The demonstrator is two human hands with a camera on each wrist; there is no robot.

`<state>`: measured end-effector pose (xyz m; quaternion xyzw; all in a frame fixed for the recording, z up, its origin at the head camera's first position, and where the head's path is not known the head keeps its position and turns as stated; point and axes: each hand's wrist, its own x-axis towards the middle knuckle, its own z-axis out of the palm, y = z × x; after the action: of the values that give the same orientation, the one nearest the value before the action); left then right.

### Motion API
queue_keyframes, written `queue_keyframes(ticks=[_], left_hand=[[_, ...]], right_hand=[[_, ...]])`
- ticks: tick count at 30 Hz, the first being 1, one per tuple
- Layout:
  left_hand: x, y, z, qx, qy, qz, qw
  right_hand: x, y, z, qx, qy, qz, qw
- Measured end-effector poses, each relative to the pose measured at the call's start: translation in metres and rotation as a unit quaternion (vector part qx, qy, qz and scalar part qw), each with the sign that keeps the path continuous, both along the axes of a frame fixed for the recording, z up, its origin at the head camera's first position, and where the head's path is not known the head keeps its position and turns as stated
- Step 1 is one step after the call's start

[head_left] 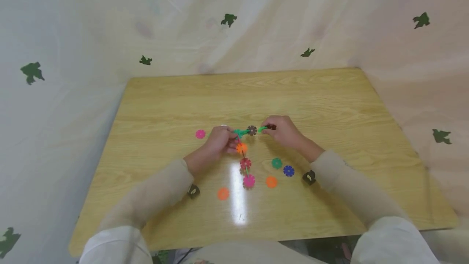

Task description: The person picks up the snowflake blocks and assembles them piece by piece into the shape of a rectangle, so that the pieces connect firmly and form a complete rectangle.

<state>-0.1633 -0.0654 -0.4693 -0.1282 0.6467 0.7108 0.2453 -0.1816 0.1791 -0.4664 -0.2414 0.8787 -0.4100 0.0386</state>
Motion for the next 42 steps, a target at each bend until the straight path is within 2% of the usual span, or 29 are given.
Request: queue_keyframes(ticks=[5, 9, 15, 20, 24, 30, 38, 42], left_hand=[[0.001, 0.0, 0.002, -0.006, 0.005, -0.01, 0.9999], [0.002, 0.0, 0.004, -0.004, 0.008, -0.015, 0.9998], [0.003, 0.0, 0.005, 0.002, -0.001, -0.015, 0.9999], [0.005, 0.001, 0.006, 0.001, 0.005, -0.019, 0.9998], [0.006, 0.002, 0.006, -0.002, 0.013, -0.013, 0.9998], [0.007, 0.003, 0.004, -0.029, 0.023, 0.001, 0.9993], [0.01, 0.008, -0.006, -0.055, 0.018, 0.015, 0.9982], [0.015, 0.012, -0.006, -0.056, 0.018, 0.011, 0.9982]], right_hand=[[0.003, 0.0, -0.001, -0.022, -0.002, -0.016, 1.0], [0.002, 0.0, -0.002, -0.039, 0.002, -0.013, 0.999], [0.002, 0.0, -0.004, -0.044, -0.008, -0.012, 0.999], [0.006, -0.001, -0.001, -0.047, -0.008, -0.012, 0.999], [0.006, -0.002, -0.002, -0.049, 0.0, -0.013, 0.999], [0.005, -0.005, -0.006, -0.06, -0.008, -0.019, 0.998], [0.004, -0.011, -0.011, -0.072, 0.042, -0.012, 0.996], [0.001, -0.014, -0.012, -0.069, 0.05, -0.025, 0.996]])
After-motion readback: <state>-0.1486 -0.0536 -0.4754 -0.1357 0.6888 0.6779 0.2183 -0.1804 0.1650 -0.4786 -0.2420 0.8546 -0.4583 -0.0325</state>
